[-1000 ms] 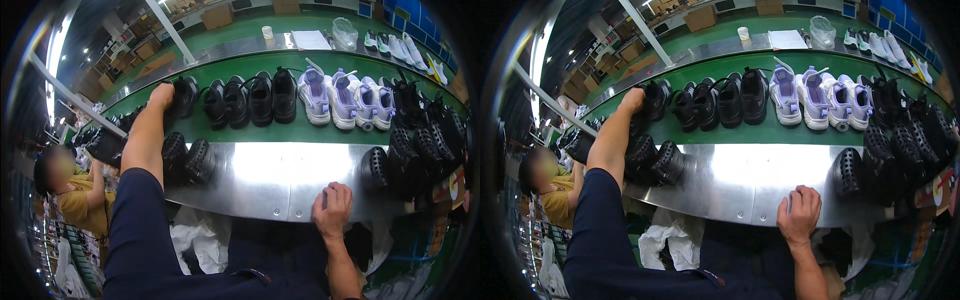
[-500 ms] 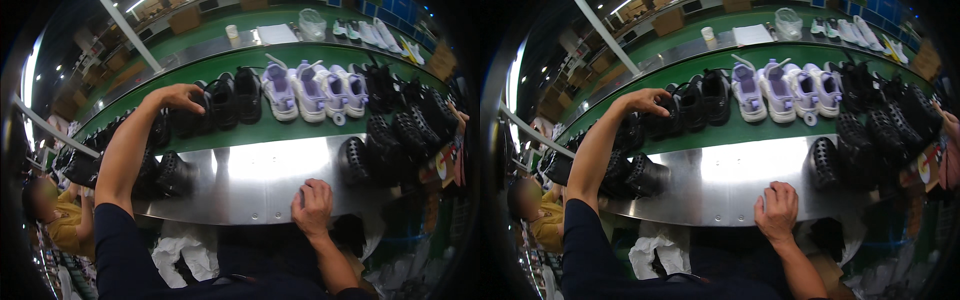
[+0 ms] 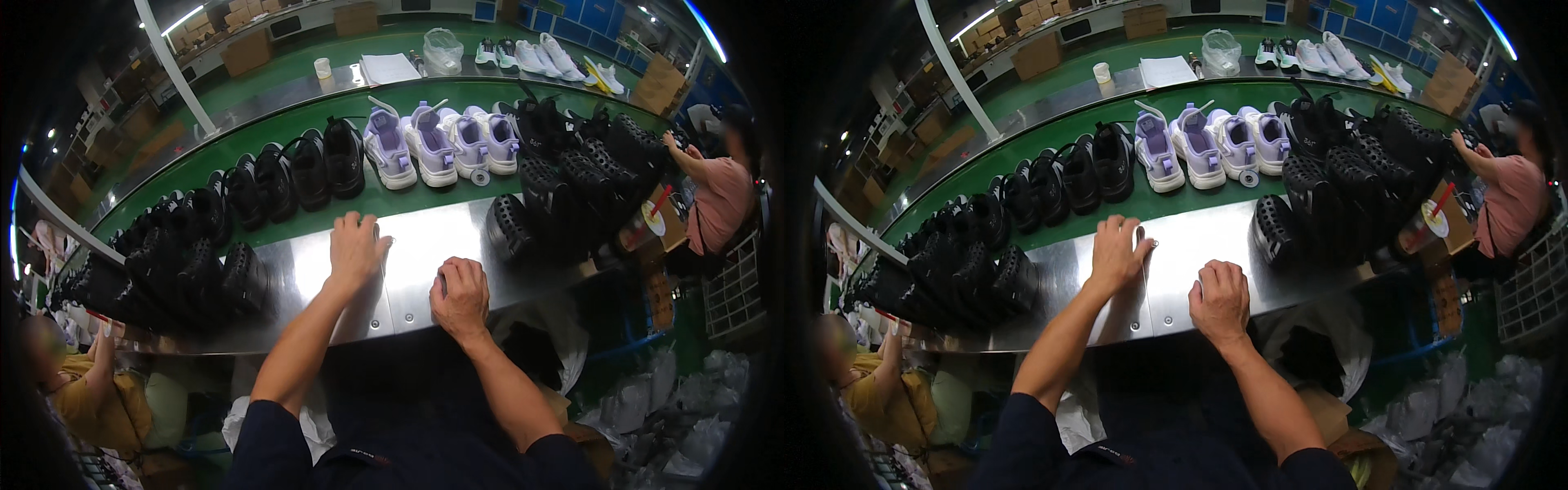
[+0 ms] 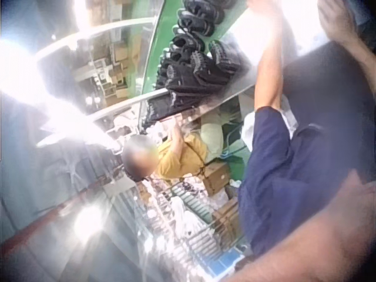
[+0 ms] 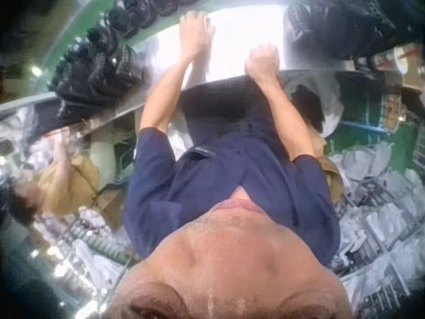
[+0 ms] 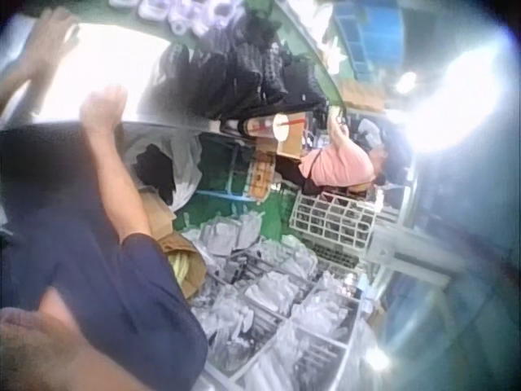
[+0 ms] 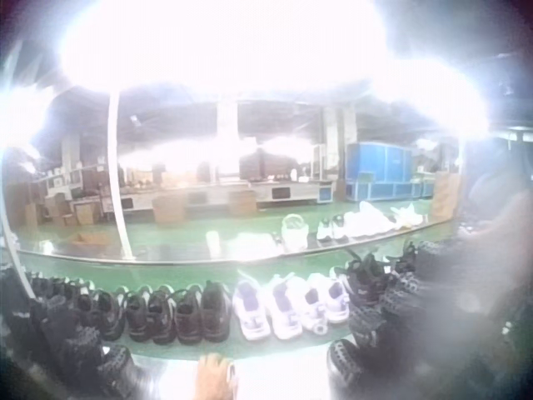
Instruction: The person inserts plastic shoe shapers into shoes, fastens their straps, and places the shoes onto the conveyor belt.
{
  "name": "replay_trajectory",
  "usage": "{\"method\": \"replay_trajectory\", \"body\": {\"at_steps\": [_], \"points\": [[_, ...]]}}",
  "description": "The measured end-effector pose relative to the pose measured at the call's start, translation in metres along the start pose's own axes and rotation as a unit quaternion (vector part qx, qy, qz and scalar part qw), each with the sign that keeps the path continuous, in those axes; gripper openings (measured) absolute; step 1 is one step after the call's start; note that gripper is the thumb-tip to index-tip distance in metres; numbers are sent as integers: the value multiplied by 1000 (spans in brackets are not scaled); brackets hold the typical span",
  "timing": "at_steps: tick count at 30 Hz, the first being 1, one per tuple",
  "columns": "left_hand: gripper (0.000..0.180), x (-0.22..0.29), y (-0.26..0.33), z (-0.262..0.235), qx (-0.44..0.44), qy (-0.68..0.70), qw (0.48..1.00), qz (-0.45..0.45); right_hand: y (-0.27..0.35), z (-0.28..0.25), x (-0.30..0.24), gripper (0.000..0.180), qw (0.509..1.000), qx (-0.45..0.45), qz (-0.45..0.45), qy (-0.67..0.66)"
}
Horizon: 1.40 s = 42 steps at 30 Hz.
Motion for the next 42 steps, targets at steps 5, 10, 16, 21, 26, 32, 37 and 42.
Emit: {"method": "replay_trajectory", "body": {"at_steps": [5,10,16,21,26,32,37,42], "points": [[33,-2,40,15,126,-6,990,66,2,6,0,23,999,6,-16,27],[31,2,43,16,123,4,992,33,4,8,6,19,998,16,-26,46],[31,2,40,19,119,6,992,27,1,5,5,17,998,36,-33,42],[34,1,39,21,108,10,994,16,-17,4,11,27,990,-48,124,-56],[43,17,40,7,43,-19,999,15,-159,-7,9,39,999,25,10,-30],[49,27,32,-7,-12,20,1000,-14,-245,56,26,57,957,-264,2,122],[49,23,28,-7,-34,17,999,-32,-255,86,37,51,929,-353,22,113],[48,16,30,1,-30,36,998,-52,-283,50,14,39,935,-347,46,50]]}}
Point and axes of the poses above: each hand's wrist, its own y-axis away from the middle knuckle, its own z-axis out of the palm, x = y × z, the point moved 2 cm from there along -y, towards the middle knuckle, and after that the axes turned 3 degrees about -z, right-handed, at the moved point
